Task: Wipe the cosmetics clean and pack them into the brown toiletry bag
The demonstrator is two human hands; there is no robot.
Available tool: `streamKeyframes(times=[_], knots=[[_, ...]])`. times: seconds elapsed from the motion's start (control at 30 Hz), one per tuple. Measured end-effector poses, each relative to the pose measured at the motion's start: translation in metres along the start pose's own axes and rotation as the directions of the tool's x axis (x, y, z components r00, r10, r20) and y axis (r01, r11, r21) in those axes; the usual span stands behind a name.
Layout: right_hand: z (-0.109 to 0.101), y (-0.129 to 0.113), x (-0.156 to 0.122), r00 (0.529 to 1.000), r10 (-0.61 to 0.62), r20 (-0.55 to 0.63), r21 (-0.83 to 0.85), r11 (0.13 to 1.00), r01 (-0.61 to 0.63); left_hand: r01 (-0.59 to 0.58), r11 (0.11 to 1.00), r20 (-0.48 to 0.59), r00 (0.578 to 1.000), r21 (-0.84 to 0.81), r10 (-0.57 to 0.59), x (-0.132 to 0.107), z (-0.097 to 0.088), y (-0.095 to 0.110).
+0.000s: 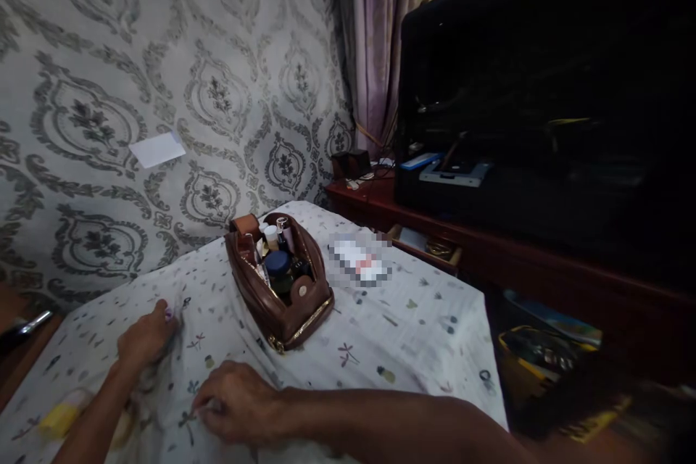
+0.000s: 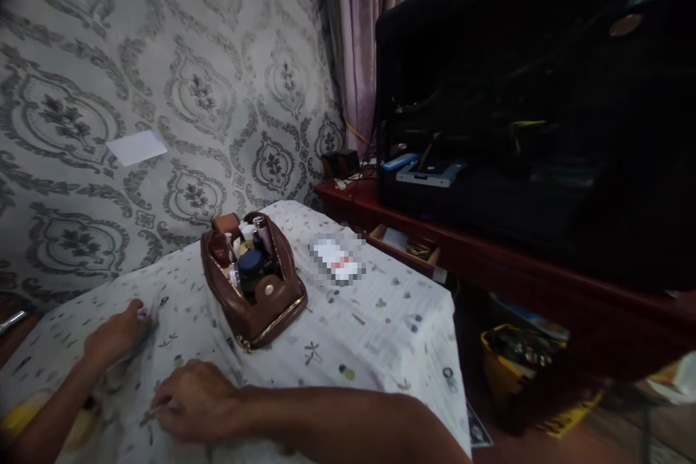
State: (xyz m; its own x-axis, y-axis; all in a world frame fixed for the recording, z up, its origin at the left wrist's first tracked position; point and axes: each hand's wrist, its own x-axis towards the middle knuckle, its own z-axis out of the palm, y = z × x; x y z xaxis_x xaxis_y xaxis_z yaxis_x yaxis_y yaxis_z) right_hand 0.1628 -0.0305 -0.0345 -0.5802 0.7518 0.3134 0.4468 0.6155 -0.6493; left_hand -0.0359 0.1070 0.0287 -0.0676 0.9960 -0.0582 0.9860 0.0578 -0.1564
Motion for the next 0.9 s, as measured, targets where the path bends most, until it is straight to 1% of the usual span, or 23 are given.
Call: streamKeyframes(times=[0.07, 0.13, 0.17, 0.23, 0.3, 0.33, 0.37, 0.4, 0.43, 0.47, 0.5, 0.57, 0.6, 0.67, 0.7, 0.73, 0.77, 0.83, 0.87, 0.9], knots=[[-0.008, 0.001, -0.001, 0.991, 0.108, -0.081, 0.068, 0.992, -0.102, -0.065, 0.997, 0.017, 0.998, 0.029, 0.065, -0.017, 0.000, 0.013], [-0.015, 0.003, -0.002, 0.968, 0.201, -0.151, 0.125, 0.975, -0.183, -0.114, 0.992, -0.016, 0.993, 0.047, 0.115, -0.037, 0.002, 0.025], [-0.018, 0.004, -0.002, 0.956, 0.234, -0.174, 0.143, 0.967, -0.211, -0.133, 0.990, -0.033, 0.990, 0.053, 0.135, -0.047, 0.003, 0.030], [-0.021, 0.006, -0.001, 0.944, 0.261, -0.203, 0.158, 0.960, -0.231, -0.158, 0.987, -0.041, 0.986, 0.039, 0.160, -0.068, 0.005, 0.038], [-0.021, 0.007, 0.001, 0.945, 0.246, -0.216, 0.152, 0.964, -0.217, -0.198, 0.978, -0.017, 0.980, -0.062, 0.198, -0.086, 0.004, 0.042], [-0.021, 0.008, 0.002, 0.947, 0.234, -0.219, 0.145, 0.968, -0.206, -0.256, 0.954, -0.037, 0.967, -0.153, 0.254, -0.094, 0.003, 0.043], [-0.021, 0.009, 0.003, 0.951, 0.223, -0.216, 0.143, 0.970, -0.195, -0.315, 0.914, -0.062, 0.949, -0.256, 0.310, -0.100, 0.000, 0.043], [-0.020, 0.010, 0.005, 0.951, 0.220, -0.216, 0.144, 0.971, -0.192, -0.355, 0.869, -0.101, 0.934, -0.344, 0.342, -0.106, -0.002, 0.042], [-0.019, 0.011, 0.006, 0.954, 0.218, -0.207, 0.146, 0.971, -0.191, -0.371, 0.832, -0.159, 0.929, -0.412, 0.336, -0.109, -0.005, 0.040], [-0.019, 0.012, 0.007, 0.956, 0.219, -0.197, 0.148, 0.970, -0.192, -0.365, 0.807, -0.217, 0.930, -0.464, 0.296, -0.112, -0.008, 0.037], [-0.018, 0.014, 0.007, 0.957, 0.221, -0.189, 0.150, 0.969, -0.194, -0.347, 0.785, -0.278, 0.932, -0.513, 0.230, -0.114, -0.011, 0.033], [-0.016, 0.016, 0.008, 0.957, 0.224, -0.183, 0.152, 0.968, -0.198, -0.302, 0.722, -0.375, 0.925, -0.622, 0.064, -0.116, -0.012, 0.026], [-0.015, 0.017, 0.007, 0.957, 0.224, -0.182, 0.149, 0.969, -0.199, -0.284, 0.675, -0.403, 0.915, -0.681, -0.022, -0.117, -0.009, 0.023], [-0.014, 0.018, 0.007, 0.961, 0.213, -0.174, 0.127, 0.973, -0.192, -0.267, 0.582, -0.432, 0.887, -0.768, -0.163, -0.118, 0.001, 0.022], [-0.014, 0.017, 0.007, 0.965, 0.201, -0.167, 0.110, 0.977, -0.185, -0.273, 0.557, -0.447, 0.872, -0.785, -0.202, -0.118, 0.008, 0.022], [-0.014, 0.017, 0.006, 0.969, 0.188, -0.159, 0.089, 0.980, -0.176, -0.294, 0.552, -0.465, 0.862, -0.781, -0.199, -0.119, 0.017, 0.024], [-0.014, 0.016, 0.006, 0.974, 0.174, -0.146, 0.065, 0.984, -0.166, -0.330, 0.566, -0.487, 0.860, -0.756, -0.150, -0.120, 0.026, 0.026], [-0.014, 0.014, 0.005, 0.981, 0.154, -0.118, 0.015, 0.988, -0.154, -0.438, 0.607, -0.518, 0.854, -0.663, 0.050, -0.120, 0.042, 0.031], [-0.013, 0.013, 0.004, 0.983, 0.149, -0.105, -0.013, 0.988, -0.151, -0.490, 0.619, -0.519, 0.841, -0.614, 0.151, -0.120, 0.048, 0.032], [-0.013, 0.013, 0.004, 0.986, 0.144, -0.090, -0.043, 0.988, -0.148, -0.528, 0.625, -0.515, 0.827, -0.575, 0.226, -0.119, 0.054, 0.033]])
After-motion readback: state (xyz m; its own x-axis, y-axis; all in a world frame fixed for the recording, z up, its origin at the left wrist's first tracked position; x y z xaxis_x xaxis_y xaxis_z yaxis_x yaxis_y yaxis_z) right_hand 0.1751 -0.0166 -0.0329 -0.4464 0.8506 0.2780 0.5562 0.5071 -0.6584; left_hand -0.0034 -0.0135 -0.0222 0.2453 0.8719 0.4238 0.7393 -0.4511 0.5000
